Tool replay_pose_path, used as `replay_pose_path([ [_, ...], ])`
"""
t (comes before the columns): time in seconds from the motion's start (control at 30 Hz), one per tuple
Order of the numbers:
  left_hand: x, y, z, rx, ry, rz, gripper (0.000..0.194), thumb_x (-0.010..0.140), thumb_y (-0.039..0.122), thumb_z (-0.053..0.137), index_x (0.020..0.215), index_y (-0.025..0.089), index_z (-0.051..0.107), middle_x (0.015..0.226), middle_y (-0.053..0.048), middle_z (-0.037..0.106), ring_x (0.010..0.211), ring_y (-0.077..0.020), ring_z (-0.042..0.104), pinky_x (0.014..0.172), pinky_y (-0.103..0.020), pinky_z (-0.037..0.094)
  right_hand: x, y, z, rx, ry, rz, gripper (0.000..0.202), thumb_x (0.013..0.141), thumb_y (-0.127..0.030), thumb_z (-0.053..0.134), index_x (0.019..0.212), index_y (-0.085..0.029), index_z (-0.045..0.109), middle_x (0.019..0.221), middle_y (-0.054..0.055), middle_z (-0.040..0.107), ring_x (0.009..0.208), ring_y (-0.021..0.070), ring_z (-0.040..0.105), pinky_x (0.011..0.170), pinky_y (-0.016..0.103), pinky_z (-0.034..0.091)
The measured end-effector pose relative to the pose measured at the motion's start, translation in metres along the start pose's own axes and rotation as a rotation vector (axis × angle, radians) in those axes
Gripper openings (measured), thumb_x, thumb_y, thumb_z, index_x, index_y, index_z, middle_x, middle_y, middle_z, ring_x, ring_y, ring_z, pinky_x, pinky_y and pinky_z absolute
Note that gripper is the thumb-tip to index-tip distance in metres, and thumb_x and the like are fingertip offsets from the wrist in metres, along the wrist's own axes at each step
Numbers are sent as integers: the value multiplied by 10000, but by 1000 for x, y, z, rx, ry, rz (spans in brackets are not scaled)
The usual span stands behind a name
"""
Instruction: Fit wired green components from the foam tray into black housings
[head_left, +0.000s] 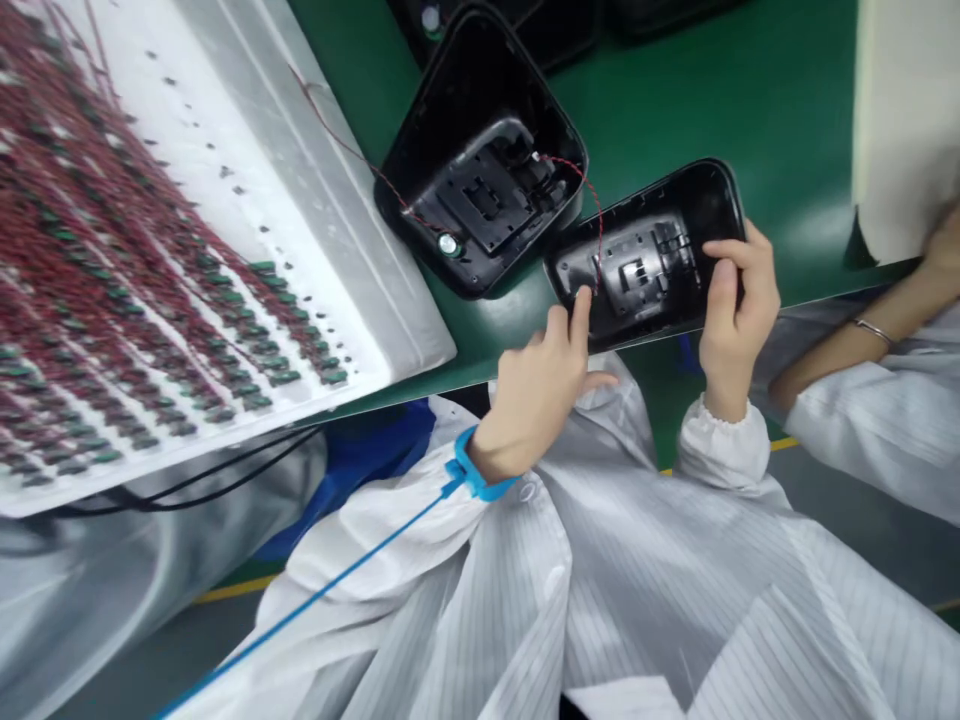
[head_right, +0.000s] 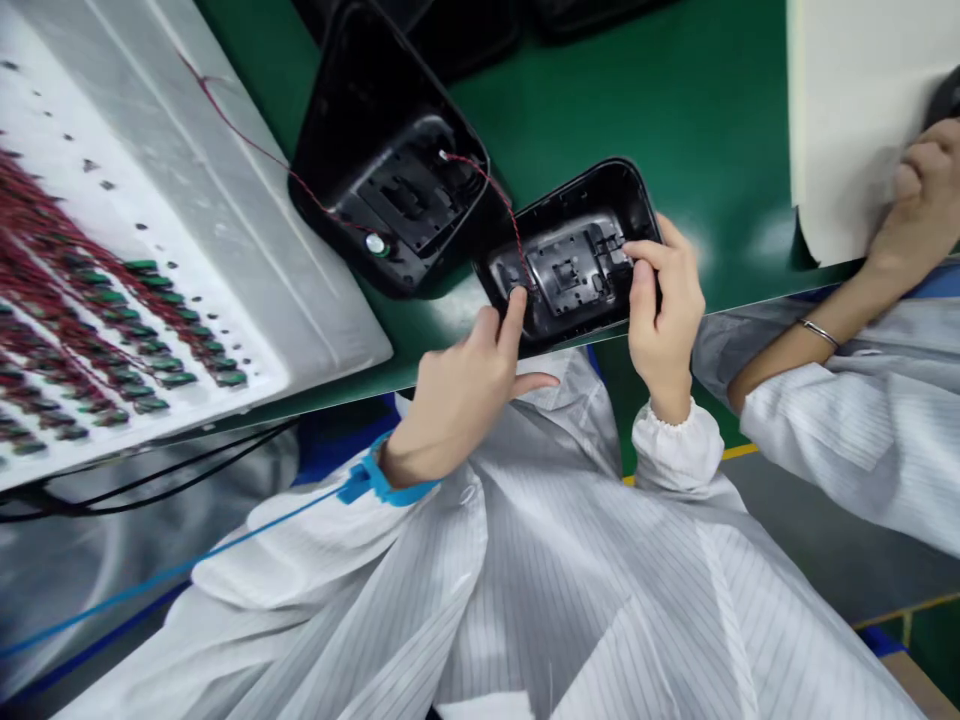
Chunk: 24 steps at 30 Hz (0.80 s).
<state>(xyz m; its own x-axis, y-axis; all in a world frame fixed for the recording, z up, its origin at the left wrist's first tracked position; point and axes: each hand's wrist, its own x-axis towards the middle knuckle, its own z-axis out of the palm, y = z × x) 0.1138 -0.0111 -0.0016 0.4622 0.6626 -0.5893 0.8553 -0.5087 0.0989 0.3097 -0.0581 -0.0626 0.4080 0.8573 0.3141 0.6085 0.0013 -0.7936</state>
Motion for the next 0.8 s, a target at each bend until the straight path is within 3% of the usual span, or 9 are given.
replay_pose_path([
  [0.07, 2, 5, 8, 20, 41, 12, 855, 1010, 514, 585, 1685, 188, 173, 1334, -198, 592, 948, -292, 730, 693, -333, 589, 1, 3, 2, 38, 65, -44, 330, 1091, -396, 382, 1215, -304, 674, 1278, 20, 688, 1366, 242, 588, 1197, 508, 453],
  [0.17, 9, 10, 14, 15, 130, 67, 825, 1012, 517, 581, 1677, 185, 222, 1298, -186, 610, 948, -282, 730, 721, -321, 587, 2, 10, 0, 51, 147, -20, 339, 1076, -327, 374, 1228, -296, 675, 1275, 9, 698, 1334, 225, 614, 1185, 509, 460],
  [0.33, 16, 20, 15, -24, 320, 187, 764, 1031, 458, 577, 1680, 288, 210, 1192, -108, 640, 901, -219, 727, 767, -277, 564, 15, 35, -16, 24, 252, 57, 326, 1013, -249, 406, 1157, -279, 696, 1237, 7, 708, 1298, 215, 627, 1194, 501, 439],
  [0.43, 15, 21, 18, -51, 376, 216, 715, 1043, 417, 564, 1672, 300, 246, 1150, -91, 650, 910, -210, 723, 780, -269, 559, 35, 47, -24, -25, 312, 74, 343, 960, -183, 396, 1103, -255, 699, 1188, 21, 715, 1249, 212, 643, 1182, 483, 442],
  [0.6, 10, 6, 26, -78, 435, 223, 651, 1045, 377, 562, 1644, 252, 337, 1121, -91, 658, 929, -217, 716, 831, -287, 566, 84, 59, -28, -102, 422, 96, 352, 886, -126, 357, 999, -210, 680, 1077, 67, 723, 1108, 202, 668, 1132, 433, 465],
  [0.8, 7, -17, 46, -209, 565, 199, 540, 1063, 337, 505, 1573, 181, 421, 1156, -105, 642, 975, -212, 689, 830, -279, 569, 115, 78, -30, -202, 342, 129, 407, 878, -77, 280, 986, -212, 649, 1046, 50, 681, 1073, 205, 675, 1106, 458, 462],
])
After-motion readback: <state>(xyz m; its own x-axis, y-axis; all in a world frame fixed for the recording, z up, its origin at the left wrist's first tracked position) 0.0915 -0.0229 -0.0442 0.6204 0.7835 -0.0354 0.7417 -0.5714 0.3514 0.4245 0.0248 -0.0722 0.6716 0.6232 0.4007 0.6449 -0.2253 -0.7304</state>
